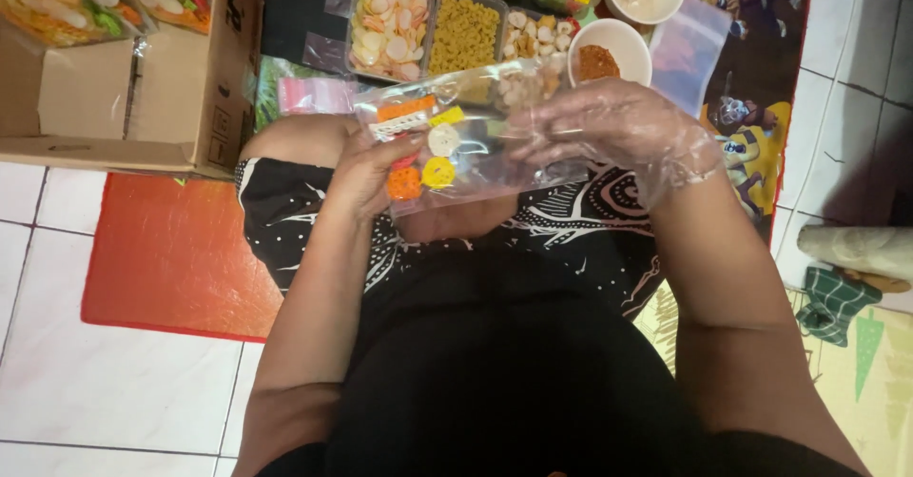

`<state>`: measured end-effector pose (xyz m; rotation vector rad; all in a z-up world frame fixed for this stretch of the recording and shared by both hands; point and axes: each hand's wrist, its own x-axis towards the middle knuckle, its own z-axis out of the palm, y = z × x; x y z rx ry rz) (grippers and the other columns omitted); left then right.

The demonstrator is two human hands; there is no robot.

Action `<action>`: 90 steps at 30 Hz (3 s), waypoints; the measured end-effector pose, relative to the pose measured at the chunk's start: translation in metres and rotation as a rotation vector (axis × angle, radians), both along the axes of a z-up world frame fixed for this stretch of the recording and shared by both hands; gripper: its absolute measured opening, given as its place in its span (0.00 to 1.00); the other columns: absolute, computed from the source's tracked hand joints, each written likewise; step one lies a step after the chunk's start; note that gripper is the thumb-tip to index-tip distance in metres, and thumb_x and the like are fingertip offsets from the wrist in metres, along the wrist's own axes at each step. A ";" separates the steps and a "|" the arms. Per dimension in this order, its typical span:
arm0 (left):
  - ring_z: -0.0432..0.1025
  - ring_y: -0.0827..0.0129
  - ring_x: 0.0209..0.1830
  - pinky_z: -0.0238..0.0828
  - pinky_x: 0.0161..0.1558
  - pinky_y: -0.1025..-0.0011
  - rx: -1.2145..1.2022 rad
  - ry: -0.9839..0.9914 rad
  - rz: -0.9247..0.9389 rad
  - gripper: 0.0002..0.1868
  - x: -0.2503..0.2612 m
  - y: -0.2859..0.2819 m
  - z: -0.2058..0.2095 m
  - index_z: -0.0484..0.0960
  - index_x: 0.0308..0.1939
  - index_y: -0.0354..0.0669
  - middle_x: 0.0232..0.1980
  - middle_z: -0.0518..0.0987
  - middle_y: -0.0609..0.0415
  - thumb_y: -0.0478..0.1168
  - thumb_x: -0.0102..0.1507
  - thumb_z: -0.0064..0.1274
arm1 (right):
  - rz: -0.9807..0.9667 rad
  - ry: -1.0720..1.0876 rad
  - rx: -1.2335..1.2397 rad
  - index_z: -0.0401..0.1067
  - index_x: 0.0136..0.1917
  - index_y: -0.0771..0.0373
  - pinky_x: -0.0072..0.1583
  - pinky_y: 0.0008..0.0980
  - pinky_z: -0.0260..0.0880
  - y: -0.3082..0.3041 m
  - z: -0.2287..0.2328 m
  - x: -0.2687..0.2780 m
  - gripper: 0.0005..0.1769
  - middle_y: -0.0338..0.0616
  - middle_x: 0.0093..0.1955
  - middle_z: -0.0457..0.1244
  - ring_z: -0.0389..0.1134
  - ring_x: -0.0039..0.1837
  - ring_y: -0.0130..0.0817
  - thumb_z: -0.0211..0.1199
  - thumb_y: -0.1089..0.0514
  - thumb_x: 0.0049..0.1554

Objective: Packing various snack components and condiment packets into individual plastic bags.

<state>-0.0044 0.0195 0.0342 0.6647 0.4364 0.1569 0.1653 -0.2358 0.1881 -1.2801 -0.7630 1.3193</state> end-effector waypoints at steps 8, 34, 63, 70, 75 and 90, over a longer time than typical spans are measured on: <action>0.81 0.58 0.37 0.81 0.40 0.64 -0.132 -0.086 -0.071 0.18 -0.005 0.035 0.000 0.78 0.53 0.26 0.42 0.82 0.42 0.24 0.58 0.57 | -0.452 -0.249 -0.062 0.72 0.57 0.72 0.56 0.39 0.79 -0.007 0.028 0.002 0.10 0.61 0.53 0.68 0.74 0.53 0.46 0.55 0.68 0.63; 0.78 0.69 0.29 0.77 0.34 0.78 -0.022 0.197 -0.020 0.11 0.066 0.098 -0.032 0.83 0.45 0.25 0.37 0.84 0.43 0.24 0.59 0.55 | -0.675 -1.735 -0.525 0.81 0.51 0.54 0.46 0.49 0.70 0.150 -0.206 0.307 0.23 0.54 0.45 0.62 0.65 0.43 0.56 0.65 0.68 0.41; 0.79 0.67 0.36 0.77 0.39 0.77 -0.056 0.049 -0.057 0.15 0.095 0.074 0.009 0.82 0.49 0.24 0.43 0.84 0.42 0.22 0.58 0.56 | -0.752 -0.777 -0.497 0.76 0.50 0.68 0.41 0.22 0.77 0.092 -0.248 0.354 0.20 0.41 0.45 0.69 0.70 0.41 0.28 0.80 0.62 0.46; 0.79 0.68 0.38 0.75 0.40 0.77 -0.037 0.065 -0.065 0.17 0.092 0.076 0.007 0.82 0.52 0.25 0.46 0.84 0.43 0.24 0.59 0.57 | -0.694 -0.530 -0.535 0.69 0.49 0.69 0.31 0.24 0.70 0.089 -0.210 0.349 0.20 0.45 0.36 0.66 0.67 0.30 0.29 0.78 0.65 0.50; 0.79 0.65 0.39 0.75 0.43 0.75 -0.094 0.073 -0.035 0.16 0.085 0.075 0.001 0.81 0.50 0.25 0.46 0.84 0.42 0.20 0.58 0.55 | -0.642 -0.424 -0.486 0.71 0.50 0.74 0.37 0.24 0.76 0.087 -0.197 0.336 0.13 0.49 0.39 0.66 0.72 0.33 0.35 0.68 0.69 0.51; 0.80 0.66 0.36 0.78 0.39 0.75 -0.131 0.032 -0.056 0.17 0.085 0.081 -0.005 0.80 0.52 0.26 0.44 0.84 0.41 0.21 0.59 0.54 | -0.839 -0.149 -0.447 0.73 0.49 0.69 0.40 0.22 0.79 0.092 -0.157 0.313 0.04 0.47 0.37 0.67 0.71 0.36 0.32 0.61 0.69 0.59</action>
